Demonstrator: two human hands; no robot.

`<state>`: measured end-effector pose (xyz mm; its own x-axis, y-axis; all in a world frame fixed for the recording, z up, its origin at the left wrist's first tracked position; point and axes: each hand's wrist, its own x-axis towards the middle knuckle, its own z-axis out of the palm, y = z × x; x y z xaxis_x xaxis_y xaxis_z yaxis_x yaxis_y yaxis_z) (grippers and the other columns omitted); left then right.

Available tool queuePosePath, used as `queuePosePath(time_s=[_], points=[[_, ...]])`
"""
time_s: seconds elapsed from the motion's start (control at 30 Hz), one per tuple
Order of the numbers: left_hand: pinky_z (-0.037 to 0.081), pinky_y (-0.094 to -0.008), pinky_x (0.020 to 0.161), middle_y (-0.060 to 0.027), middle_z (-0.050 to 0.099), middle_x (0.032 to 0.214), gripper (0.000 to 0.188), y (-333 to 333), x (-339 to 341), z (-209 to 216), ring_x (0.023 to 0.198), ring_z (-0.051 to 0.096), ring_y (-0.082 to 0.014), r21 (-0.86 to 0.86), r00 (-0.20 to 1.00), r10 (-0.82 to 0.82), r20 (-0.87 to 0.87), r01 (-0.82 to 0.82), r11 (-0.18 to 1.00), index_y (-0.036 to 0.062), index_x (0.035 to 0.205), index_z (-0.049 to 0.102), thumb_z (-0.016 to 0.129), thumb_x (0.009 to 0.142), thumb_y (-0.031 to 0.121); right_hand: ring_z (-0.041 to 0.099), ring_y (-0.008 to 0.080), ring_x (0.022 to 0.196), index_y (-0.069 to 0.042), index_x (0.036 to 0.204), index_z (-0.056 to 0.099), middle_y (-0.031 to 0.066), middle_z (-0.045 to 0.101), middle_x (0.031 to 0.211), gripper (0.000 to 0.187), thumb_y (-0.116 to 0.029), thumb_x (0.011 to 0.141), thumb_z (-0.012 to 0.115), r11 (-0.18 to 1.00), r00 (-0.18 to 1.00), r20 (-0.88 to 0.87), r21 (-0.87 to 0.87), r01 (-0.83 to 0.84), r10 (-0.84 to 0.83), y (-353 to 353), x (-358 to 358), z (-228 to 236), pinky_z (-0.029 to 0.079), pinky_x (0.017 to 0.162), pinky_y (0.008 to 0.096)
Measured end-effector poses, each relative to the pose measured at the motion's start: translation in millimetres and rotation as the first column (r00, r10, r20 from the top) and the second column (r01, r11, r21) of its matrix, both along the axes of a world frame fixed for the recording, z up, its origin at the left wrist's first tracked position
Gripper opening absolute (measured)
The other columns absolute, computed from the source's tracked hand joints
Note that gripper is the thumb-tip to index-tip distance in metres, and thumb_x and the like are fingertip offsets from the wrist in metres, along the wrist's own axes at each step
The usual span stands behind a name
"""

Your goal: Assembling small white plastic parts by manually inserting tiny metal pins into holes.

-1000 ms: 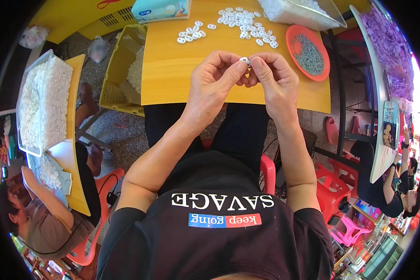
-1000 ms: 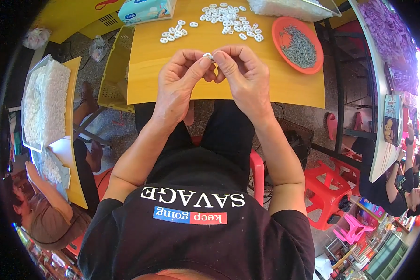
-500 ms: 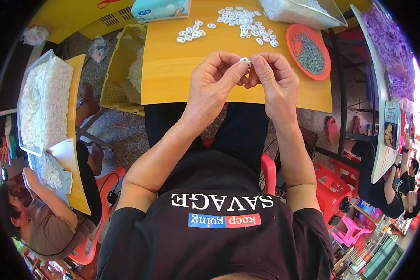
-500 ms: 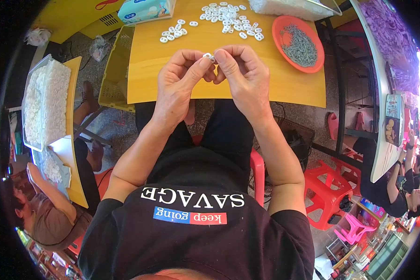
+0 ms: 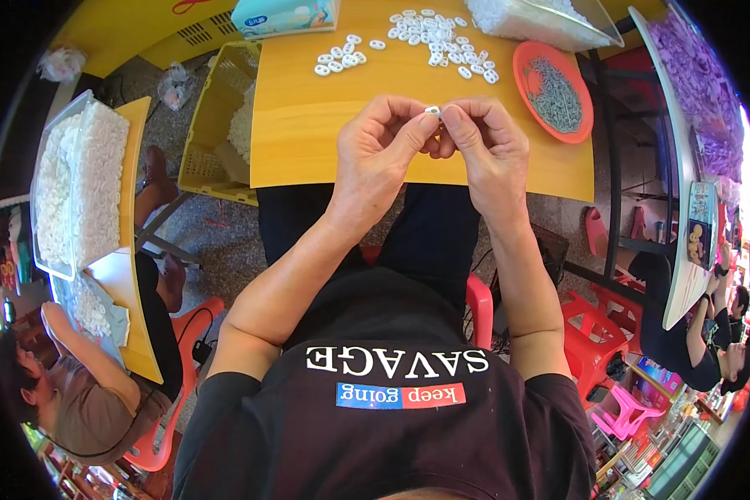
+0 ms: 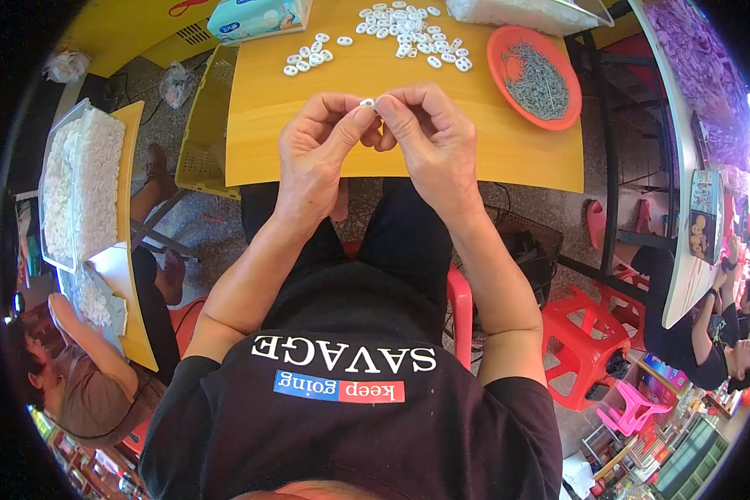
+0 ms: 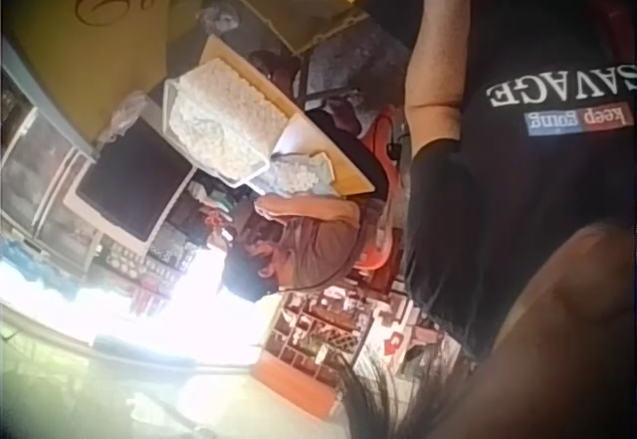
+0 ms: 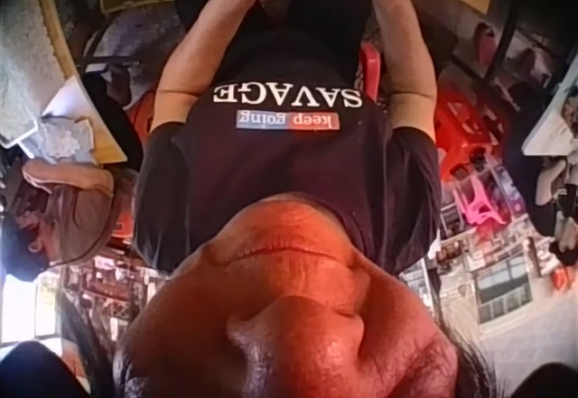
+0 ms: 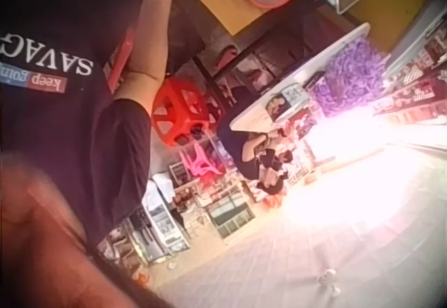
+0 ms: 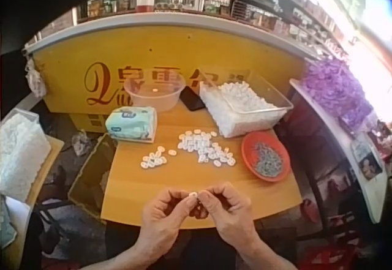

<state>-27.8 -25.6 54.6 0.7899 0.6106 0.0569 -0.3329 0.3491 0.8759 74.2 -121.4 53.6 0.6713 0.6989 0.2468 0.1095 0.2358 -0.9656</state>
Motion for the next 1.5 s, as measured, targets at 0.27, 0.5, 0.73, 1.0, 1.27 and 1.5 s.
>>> queuePosePath(time_s=[0.27,0.5,0.73,1.0,1.27,1.5], points=[[0.049,-0.0234,0.070,-0.0047,0.064,0.079,0.016,15.7,0.7,-12.2,0.074,0.061,-0.0098,0.059,0.978,-0.094,-0.184,0.107,0.993,-0.0015,0.095,0.061,0.064,0.092,0.014,0.059,0.0091,0.065,0.002,0.090,0.062,0.0049,0.064,0.080,0.009,-0.006,0.089,0.065,0.991,0.997,0.073,-0.134,0.030,-0.020,-5.0,9.0,-7.3,0.049,0.059,0.0224],[0.049,-0.0244,0.068,-0.0050,0.064,0.078,0.015,12.4,-5.5,-17.8,0.072,0.060,-0.0105,-0.017,0.971,-0.178,-0.161,0.177,0.984,-0.0010,0.094,0.062,0.064,0.092,0.014,0.062,0.0243,0.065,0.001,0.086,0.060,0.0113,0.060,0.079,0.009,-0.002,0.083,0.068,0.996,0.623,0.782,-0.042,0.075,-0.014,-11.1,25.1,2.9,0.049,0.056,0.0311],[0.049,-0.0242,0.067,-0.0047,0.063,0.076,0.014,5.8,-3.8,-15.2,0.071,0.060,-0.0107,-0.037,0.969,-0.182,-0.168,0.179,0.983,-0.0014,0.093,0.061,0.065,0.091,0.012,0.060,0.0299,0.066,0.000,0.081,0.056,0.0121,0.057,0.076,0.010,0.001,0.081,0.066,0.994,0.590,0.807,-0.090,0.056,0.040,-11.9,21.9,6.5,0.047,0.056,0.0361],[0.047,-0.0230,0.069,-0.0045,0.064,0.077,0.016,7.7,8.6,-35.3,0.072,0.059,-0.0099,-0.017,0.975,-0.143,-0.172,0.142,0.990,0.0002,0.094,0.062,0.068,0.089,0.015,0.060,0.0295,0.067,0.000,0.085,0.057,0.0128,0.056,0.077,0.009,0.002,0.083,0.065,0.976,0.690,0.722,-0.184,0.115,0.055,-12.2,27.6,-4.7,0.047,0.057,0.0356],[0.048,-0.0232,0.067,-0.0031,0.063,0.077,0.015,8.7,6.7,-20.0,0.071,0.060,-0.0089,0.021,0.973,-0.143,-0.181,0.149,0.989,0.0000,0.093,0.062,0.066,0.091,0.014,0.060,0.0229,0.067,0.001,0.090,0.056,0.0110,0.056,0.080,0.012,-0.001,0.084,0.066,0.983,0.816,0.577,-0.169,0.070,0.041,-11.9,28.4,-0.8,0.047,0.057,0.0303],[0.048,-0.0232,0.067,-0.0025,0.063,0.077,0.015,8.3,4.0,-16.2,0.072,0.059,-0.0084,0.046,0.971,-0.145,-0.192,0.157,0.987,-0.0003,0.094,0.061,0.065,0.091,0.014,0.060,0.0253,0.066,0.000,0.088,0.056,0.0111,0.056,0.078,0.009,-0.002,0.085,0.065,0.987,0.778,0.628,-0.132,0.093,0.011,-10.8,27.2,6.4,0.046,0.054,0.0316]])
